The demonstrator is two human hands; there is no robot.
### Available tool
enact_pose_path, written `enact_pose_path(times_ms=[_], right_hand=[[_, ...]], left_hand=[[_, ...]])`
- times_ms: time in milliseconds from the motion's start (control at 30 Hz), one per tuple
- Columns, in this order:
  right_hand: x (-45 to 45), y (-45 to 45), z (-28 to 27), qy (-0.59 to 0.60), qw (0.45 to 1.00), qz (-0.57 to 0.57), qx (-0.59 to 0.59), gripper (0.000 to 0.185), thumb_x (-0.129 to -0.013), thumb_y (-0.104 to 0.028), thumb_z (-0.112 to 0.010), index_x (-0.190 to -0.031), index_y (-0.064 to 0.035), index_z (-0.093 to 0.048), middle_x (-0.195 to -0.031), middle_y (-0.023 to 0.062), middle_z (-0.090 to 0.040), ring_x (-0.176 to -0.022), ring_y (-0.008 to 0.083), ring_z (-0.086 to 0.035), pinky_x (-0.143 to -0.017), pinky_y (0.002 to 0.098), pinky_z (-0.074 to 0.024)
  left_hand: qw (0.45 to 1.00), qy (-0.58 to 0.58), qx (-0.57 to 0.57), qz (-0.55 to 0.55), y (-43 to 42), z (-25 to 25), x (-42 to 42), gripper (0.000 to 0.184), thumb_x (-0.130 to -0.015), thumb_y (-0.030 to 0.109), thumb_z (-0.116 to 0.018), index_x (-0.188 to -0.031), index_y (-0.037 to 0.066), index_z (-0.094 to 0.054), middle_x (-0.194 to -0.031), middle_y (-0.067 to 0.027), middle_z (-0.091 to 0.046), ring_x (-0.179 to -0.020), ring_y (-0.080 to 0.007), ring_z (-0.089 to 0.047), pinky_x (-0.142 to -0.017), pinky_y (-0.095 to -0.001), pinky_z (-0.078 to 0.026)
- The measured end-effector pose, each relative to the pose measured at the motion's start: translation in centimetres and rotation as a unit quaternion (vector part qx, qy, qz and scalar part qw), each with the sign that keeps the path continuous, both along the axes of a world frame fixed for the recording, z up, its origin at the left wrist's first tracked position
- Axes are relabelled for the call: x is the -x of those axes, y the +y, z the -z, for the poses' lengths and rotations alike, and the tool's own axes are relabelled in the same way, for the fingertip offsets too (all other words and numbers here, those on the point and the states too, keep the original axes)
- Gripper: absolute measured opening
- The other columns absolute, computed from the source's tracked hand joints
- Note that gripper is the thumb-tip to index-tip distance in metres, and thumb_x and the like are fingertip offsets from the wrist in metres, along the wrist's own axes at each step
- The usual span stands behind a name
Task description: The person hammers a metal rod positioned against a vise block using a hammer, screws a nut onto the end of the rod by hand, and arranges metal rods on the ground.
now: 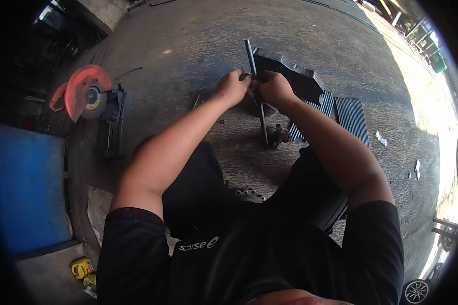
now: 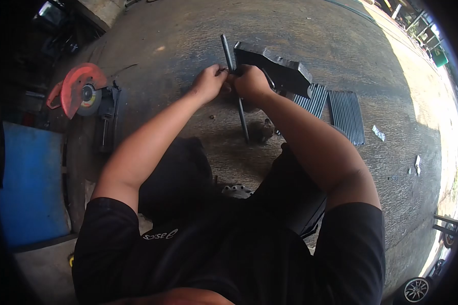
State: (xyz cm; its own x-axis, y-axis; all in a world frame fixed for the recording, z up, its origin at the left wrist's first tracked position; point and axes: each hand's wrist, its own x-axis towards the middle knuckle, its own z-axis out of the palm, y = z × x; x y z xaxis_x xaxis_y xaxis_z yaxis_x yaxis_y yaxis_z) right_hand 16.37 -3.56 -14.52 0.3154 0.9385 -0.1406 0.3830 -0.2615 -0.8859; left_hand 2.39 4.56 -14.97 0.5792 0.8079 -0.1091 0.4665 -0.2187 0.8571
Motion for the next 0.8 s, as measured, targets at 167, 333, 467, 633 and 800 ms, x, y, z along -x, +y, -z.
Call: enact_pose_path(times_ms=[167, 333, 467, 633, 800], right_hand=[[4.2, 2.5, 3.8, -0.105, 0.994, -0.038, 0.012, 0.041, -0.080, -0.034, -0.071, -0.102, 0.0006, -0.068, -0.100, 0.0236, -0.067, -0.099, 0.0339, -0.065, -0.085, 0.0399, -0.0510], [6.9, 4.5, 10.1, -0.144, 0.977, -0.096, 0.122, 0.036, -0.079, -0.034, -0.069, -0.101, -0.0049, -0.070, -0.101, 0.0212, -0.067, -0.100, 0.0372, -0.064, -0.087, 0.0426, -0.0508], [8.4, 5.3, 12.1, -0.144, 0.972, -0.136, 0.126, 0.034, -0.079, -0.033, -0.066, -0.099, -0.0051, -0.071, -0.098, 0.0218, -0.067, -0.098, 0.0379, -0.064, -0.086, 0.0423, -0.0511], [8.2, 6.0, 13.7, -0.101, 0.974, -0.147, 0.142, 0.034, -0.078, -0.031, -0.066, -0.102, -0.0067, -0.070, -0.098, 0.0204, -0.068, -0.098, 0.0367, -0.064, -0.087, 0.0417, -0.0504], [7.6, 7.1, 16.0, -0.098, 0.975, -0.104, 0.170, 0.035, -0.077, -0.031, -0.067, -0.103, -0.0078, -0.070, -0.097, 0.0198, -0.068, -0.099, 0.0357, -0.064, -0.088, 0.0417, -0.0504]], left_hand=[[0.985, 0.125, -0.108, -0.059, 4.2, 5.8, 3.6, 0.022, -0.090, 0.020, -0.061, -0.099, 0.001, -0.065, -0.080, -0.0075, -0.068, -0.067, -0.0162, -0.067, -0.060, -0.0296, -0.053], [0.980, 0.076, 0.085, -0.162, 4.5, 12.6, 7.3, 0.024, -0.087, 0.023, -0.061, -0.099, 0.003, -0.067, -0.080, -0.0123, -0.068, -0.074, -0.0258, -0.066, -0.066, -0.0367, -0.051], [0.982, 0.150, 0.081, -0.083, 4.1, 20.7, 9.7, 0.023, -0.084, 0.022, -0.058, -0.096, 0.006, -0.069, -0.089, -0.0200, -0.069, -0.088, -0.0385, -0.065, -0.077, -0.0446, -0.051], [0.974, 0.208, 0.039, -0.084, 4.3, 23.2, 10.7, 0.021, -0.083, 0.016, -0.056, -0.093, 0.003, -0.068, -0.084, -0.0169, -0.068, -0.078, -0.0312, -0.065, -0.072, -0.0413, -0.051], [0.964, 0.193, 0.072, -0.166, 4.7, 24.0, 12.3, 0.023, -0.081, 0.015, -0.056, -0.096, 0.001, -0.066, -0.078, -0.0146, -0.069, -0.067, -0.0276, -0.067, -0.068, -0.0398, -0.052]])
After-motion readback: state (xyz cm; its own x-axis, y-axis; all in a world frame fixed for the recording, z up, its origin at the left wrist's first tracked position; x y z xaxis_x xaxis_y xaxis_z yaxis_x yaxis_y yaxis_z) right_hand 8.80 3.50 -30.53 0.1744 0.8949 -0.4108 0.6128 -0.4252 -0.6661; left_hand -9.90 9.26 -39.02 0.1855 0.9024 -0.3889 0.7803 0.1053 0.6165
